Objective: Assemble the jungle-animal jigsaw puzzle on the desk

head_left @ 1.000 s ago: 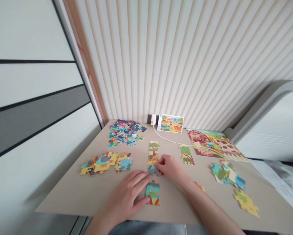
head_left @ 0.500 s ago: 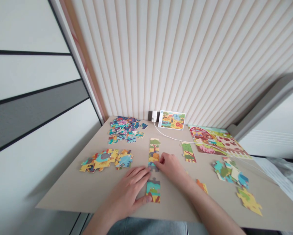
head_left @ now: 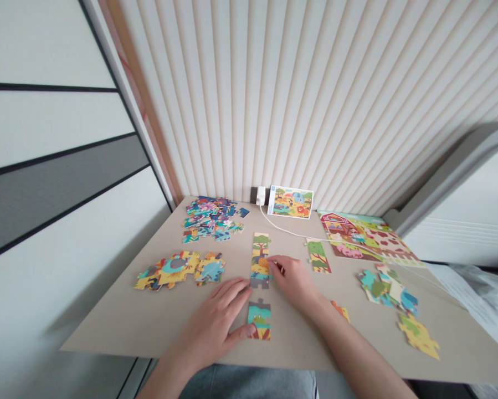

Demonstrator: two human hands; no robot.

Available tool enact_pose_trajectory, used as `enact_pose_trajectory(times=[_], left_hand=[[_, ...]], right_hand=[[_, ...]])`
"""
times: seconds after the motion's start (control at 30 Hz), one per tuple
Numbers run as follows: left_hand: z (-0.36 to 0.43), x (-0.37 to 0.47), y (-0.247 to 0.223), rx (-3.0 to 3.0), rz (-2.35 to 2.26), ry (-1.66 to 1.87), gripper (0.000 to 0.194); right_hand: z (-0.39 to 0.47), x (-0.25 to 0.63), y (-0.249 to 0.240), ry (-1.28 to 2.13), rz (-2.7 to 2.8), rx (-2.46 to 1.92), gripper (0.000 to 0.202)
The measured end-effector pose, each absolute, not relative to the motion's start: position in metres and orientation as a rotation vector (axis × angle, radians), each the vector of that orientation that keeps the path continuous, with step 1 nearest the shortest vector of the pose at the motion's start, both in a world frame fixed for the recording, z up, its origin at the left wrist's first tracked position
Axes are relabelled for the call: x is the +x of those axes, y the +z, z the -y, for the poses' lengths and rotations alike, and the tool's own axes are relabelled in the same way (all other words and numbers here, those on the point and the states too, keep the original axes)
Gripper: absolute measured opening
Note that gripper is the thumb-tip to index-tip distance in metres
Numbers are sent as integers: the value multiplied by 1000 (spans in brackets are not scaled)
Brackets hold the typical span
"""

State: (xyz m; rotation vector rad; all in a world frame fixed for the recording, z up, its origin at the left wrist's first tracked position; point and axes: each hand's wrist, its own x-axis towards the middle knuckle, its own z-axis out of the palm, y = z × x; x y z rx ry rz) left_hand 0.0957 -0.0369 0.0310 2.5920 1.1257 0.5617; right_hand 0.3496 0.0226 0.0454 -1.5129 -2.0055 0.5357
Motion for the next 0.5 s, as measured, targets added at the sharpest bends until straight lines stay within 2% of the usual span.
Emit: enact_pose_trajectory(times=[0.07, 0.2, 0.27, 0.33, 0.43, 0.5], left_hand=[[38, 95, 30, 2587, -1126, 608, 58], [41, 96, 35, 2589, -1077, 692, 38], [42, 96, 39, 2588, -1032, 694, 34], [42, 96, 43, 2581, -982, 662, 42], [42, 96, 46, 2559, -953, 614, 65], [42, 97, 45, 2544, -972, 607, 72]], right_hand=[[-24, 356, 48, 467, 1968, -1531, 31], [-26, 372, 57, 357, 1909, -1620, 31], [-24, 378, 63, 382, 1915, -1621, 31], [-17, 381, 69, 465, 1975, -1586, 29], [6, 379, 75, 580, 2167, -1451, 27], [29, 375, 75, 606, 2305, -1359, 41]])
